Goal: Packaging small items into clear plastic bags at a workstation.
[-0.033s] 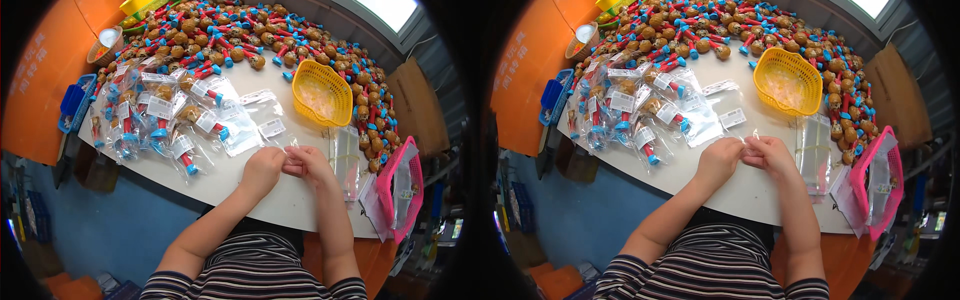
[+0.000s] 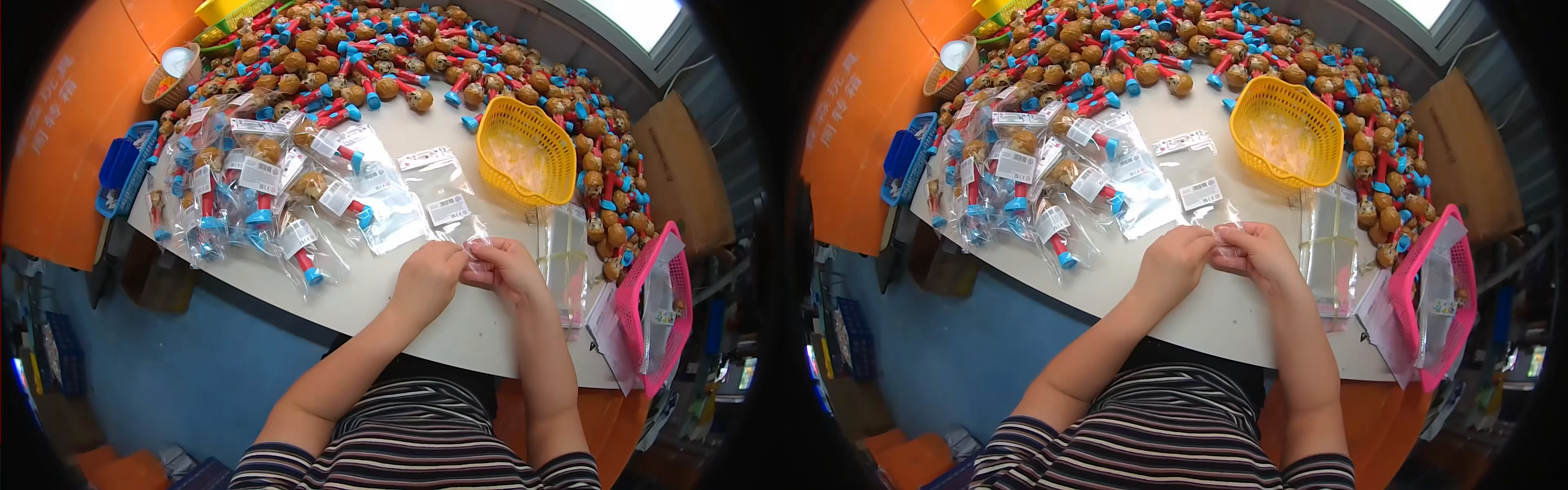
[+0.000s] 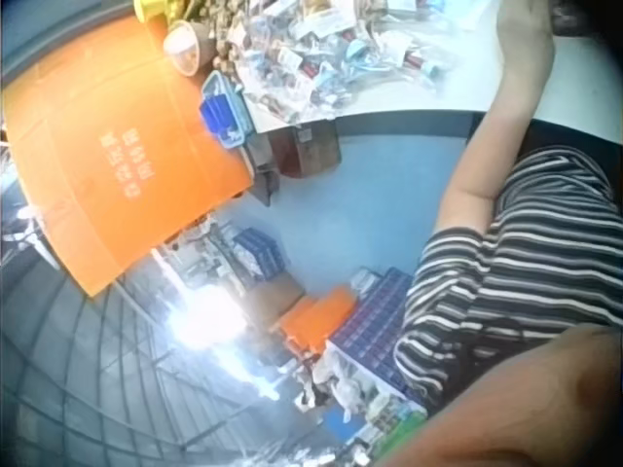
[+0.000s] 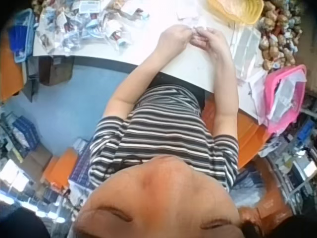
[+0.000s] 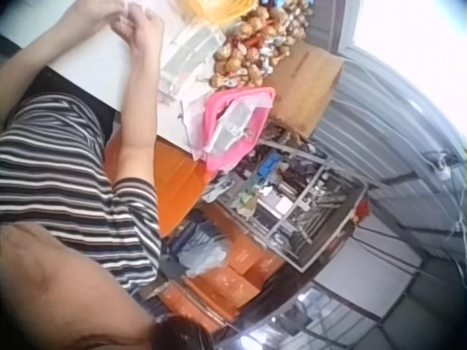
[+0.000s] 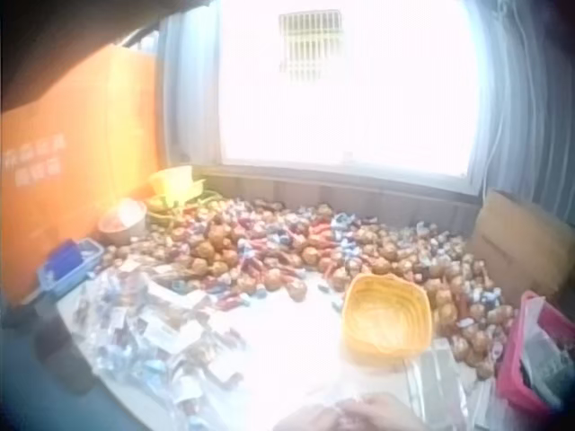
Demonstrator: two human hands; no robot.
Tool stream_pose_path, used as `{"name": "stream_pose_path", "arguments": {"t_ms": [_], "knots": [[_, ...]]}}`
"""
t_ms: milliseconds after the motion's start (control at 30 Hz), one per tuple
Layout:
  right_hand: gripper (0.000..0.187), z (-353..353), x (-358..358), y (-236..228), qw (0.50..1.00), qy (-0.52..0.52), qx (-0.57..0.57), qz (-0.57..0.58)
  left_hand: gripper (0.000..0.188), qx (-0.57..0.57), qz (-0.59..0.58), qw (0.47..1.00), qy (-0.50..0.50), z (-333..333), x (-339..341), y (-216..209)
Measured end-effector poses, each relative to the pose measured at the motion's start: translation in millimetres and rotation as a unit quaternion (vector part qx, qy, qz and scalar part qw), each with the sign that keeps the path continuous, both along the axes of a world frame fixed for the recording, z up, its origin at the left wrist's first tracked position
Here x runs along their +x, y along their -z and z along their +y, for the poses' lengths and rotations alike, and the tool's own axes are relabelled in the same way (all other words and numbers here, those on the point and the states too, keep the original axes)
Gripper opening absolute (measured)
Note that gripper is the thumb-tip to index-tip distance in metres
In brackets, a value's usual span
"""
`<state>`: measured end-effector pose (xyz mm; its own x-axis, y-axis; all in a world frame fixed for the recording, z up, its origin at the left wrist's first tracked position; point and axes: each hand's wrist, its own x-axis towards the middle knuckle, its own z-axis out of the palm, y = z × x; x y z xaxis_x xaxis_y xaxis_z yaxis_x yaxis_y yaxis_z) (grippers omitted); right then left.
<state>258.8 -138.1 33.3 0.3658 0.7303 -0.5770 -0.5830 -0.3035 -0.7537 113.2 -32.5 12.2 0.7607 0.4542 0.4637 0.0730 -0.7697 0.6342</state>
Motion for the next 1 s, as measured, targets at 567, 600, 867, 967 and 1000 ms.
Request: {"name": "stream_pose_path", "arguments": {"t_ms": [567,600,867,967,1000], "knots": [[0.031,18,-10,1,0.957,-0.055,-0.017,-0.283,0.018,-0.012,0.035,0.998,-0.045,10,-9,-18],[0.031,22,-6,-3,0.957,-0.056,-0.017,-0.285,0.015,-0.015,-0.001,0.999,-0.046,11,-8,-22],[0.035,55,1,-19,0.929,-0.167,0.005,-0.331,0.011,-0.027,-0.001,0.995,-0.100,28,-7,-19],[0.035,71,8,-46,0.911,-0.257,-0.055,-0.318,0.008,0.001,-0.068,0.985,-0.161,38,-11,-22],[0.035,81,12,-55,0.911,-0.262,-0.051,-0.315,0.008,0.001,-0.076,0.982,-0.171,42,-12,-22]]}}
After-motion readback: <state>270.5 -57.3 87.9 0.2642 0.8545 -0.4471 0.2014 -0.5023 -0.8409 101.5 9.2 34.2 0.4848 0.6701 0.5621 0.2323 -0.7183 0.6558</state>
